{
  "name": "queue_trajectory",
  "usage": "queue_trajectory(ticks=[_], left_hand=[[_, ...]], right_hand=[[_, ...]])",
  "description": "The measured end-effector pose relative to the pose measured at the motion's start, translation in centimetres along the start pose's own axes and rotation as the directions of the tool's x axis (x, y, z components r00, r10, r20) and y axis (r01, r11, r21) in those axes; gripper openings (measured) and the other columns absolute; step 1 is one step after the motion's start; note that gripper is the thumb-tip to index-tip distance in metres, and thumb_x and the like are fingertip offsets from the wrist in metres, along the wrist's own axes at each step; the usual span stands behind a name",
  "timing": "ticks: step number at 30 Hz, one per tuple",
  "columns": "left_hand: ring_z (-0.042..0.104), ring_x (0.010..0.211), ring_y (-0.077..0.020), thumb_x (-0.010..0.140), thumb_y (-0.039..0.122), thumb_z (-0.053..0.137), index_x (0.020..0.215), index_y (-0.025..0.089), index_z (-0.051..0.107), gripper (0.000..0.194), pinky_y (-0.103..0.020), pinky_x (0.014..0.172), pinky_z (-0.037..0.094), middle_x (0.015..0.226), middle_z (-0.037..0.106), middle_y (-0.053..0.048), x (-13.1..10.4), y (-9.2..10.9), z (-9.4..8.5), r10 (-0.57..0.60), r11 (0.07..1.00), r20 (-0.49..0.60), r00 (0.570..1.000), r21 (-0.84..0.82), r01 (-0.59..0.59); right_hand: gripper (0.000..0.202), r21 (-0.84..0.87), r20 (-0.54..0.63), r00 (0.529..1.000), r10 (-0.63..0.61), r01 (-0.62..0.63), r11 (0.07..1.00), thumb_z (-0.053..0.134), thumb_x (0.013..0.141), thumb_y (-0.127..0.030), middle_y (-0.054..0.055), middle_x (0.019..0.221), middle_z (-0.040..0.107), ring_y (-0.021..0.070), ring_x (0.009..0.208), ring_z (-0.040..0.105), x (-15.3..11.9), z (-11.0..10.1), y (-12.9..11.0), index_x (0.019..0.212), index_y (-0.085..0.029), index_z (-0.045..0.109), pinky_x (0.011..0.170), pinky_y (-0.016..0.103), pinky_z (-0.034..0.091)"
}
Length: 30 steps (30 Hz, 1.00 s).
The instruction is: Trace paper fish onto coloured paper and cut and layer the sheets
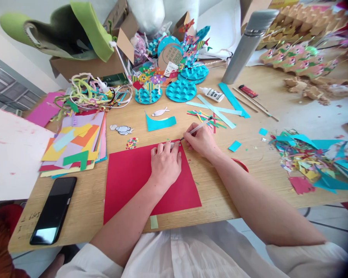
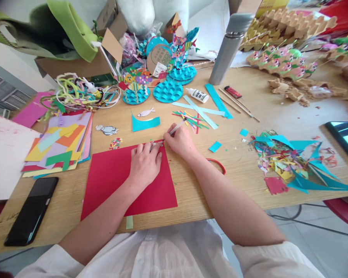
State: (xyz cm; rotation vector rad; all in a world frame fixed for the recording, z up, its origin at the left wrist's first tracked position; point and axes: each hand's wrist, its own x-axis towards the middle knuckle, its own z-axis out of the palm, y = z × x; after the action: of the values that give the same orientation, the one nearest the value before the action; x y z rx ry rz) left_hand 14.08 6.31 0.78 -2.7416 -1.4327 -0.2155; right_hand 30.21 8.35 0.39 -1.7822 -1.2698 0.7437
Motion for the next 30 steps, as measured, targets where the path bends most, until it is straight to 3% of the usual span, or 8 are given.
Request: queue_trajectory(ticks=[30], left_hand=[[0.048, 0.103, -0.0274, 0.096, 0.026, 0.043, 0.132, 0.024, 0.055, 0.039, -0.044, 0.082, 0.039, 0.115, 0.060, -0.009, 0.02, -0.21, -0.02, 0.005, 0.999, -0.010, 1.000, -0.032, -0.006]], right_hand=[[0.009, -0.100, -0.016, 0.996, -0.087, 0.085, 0.991, 0.053, 0.074, -0.017, -0.001, 0.054, 0.058, 0.0147, 0.049, 0.055, -0.49, -0.15, -0.44, 0.068, -0.021, 0.049, 0.049, 0.025, 0.036]])
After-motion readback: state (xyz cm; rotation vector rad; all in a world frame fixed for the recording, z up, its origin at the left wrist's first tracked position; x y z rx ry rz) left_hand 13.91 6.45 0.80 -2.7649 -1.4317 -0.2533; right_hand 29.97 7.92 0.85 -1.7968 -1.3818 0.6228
